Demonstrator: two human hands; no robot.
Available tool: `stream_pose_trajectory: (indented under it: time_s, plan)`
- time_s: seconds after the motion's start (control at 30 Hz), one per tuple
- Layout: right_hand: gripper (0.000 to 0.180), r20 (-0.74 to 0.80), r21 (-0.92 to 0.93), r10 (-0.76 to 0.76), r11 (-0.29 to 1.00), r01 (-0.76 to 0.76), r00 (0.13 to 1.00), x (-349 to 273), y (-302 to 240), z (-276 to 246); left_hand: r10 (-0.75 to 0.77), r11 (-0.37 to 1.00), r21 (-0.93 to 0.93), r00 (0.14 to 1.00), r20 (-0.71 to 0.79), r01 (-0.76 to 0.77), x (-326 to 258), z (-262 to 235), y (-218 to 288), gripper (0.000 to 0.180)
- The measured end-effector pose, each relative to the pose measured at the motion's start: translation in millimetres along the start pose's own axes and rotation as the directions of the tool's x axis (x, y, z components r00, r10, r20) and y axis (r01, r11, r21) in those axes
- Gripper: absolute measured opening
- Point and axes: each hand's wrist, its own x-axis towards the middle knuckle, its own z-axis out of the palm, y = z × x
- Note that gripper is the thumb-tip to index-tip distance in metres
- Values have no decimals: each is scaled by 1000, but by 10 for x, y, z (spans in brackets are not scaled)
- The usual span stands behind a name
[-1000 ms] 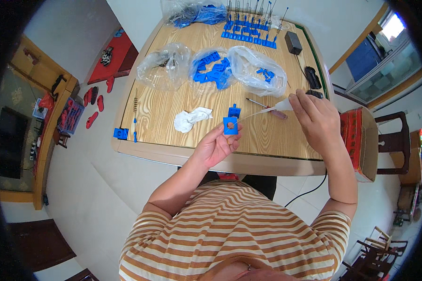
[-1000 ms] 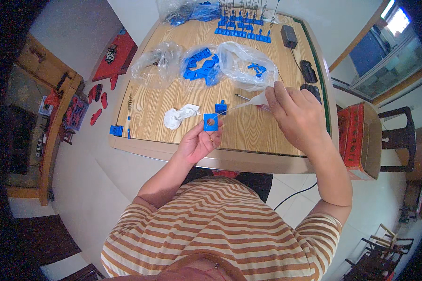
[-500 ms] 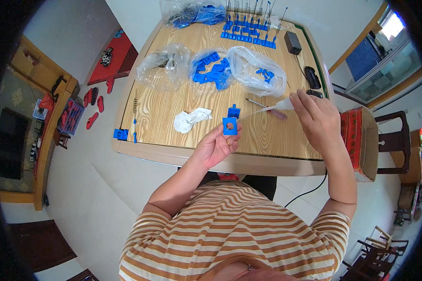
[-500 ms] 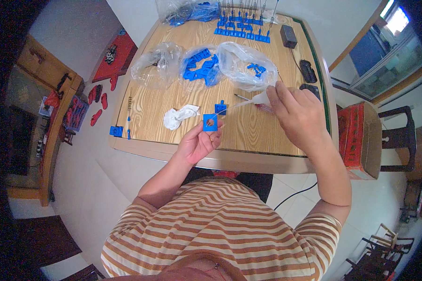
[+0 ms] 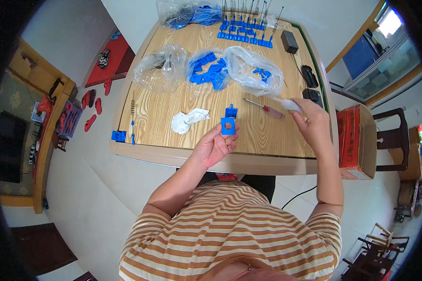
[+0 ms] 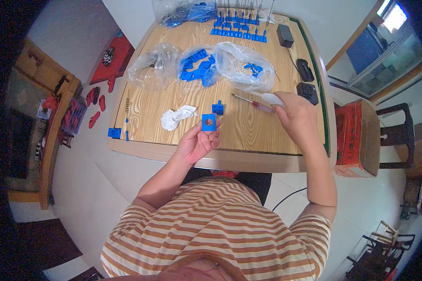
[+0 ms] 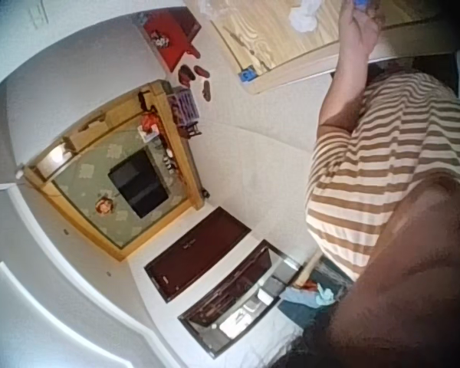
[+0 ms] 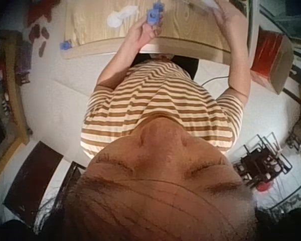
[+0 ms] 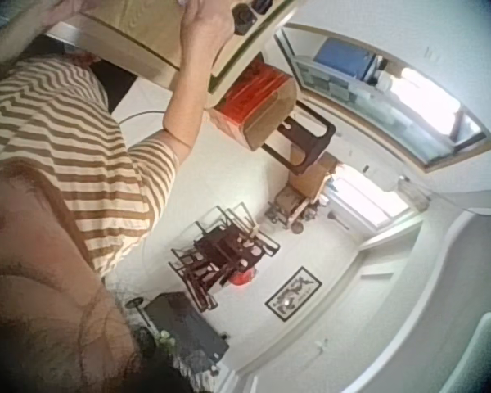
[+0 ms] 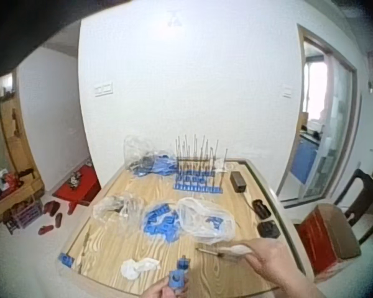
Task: The person assembles a lighting fixture by joining blue plastic housing components with internal lighting components using screws and a manual screwdriver.
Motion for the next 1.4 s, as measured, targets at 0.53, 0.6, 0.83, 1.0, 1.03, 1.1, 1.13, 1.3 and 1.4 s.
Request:
stream_pose_trajectory:
  time_s: [0.53,0.6,0.83,1.0,1.03,1.1,1.13,1.3,1.4]
  plan:
    - [27,4,398,719,636,-661,695,-546,877,886,-68,996,58,997,-27,70,68,-118,-66,31]
    - [27,-30,289,719,672,-682,695,-571,867,933,-71,996,55,997,-19,72,72,-155,-73,31]
    - [24,-148,190,660,750,-634,737,-647,888,1007,-80,997,6,995,-61,81,87,-105,-110,30]
    - [29,-127,170,701,712,-681,702,-653,882,1015,-105,994,-2,994,-11,105,86,-155,-102,32]
    - [29,-126,172,702,711,-682,701,-667,900,1031,-106,994,-3,994,-6,106,84,-158,-106,32]
    - [30,-133,190,681,731,-656,720,-695,936,1063,-107,994,-3,994,-2,107,84,-170,-110,32]
    - [30,-132,191,682,730,-656,720,-707,947,1080,-113,994,-12,994,15,113,85,-173,-110,32]
    - [30,-167,201,657,753,-627,735,-747,1007,1122,-112,994,12,994,-16,112,60,-123,-116,32]
    - [29,-181,222,650,758,-613,738,-745,977,1123,-119,993,4,993,10,119,53,-124,-115,32]
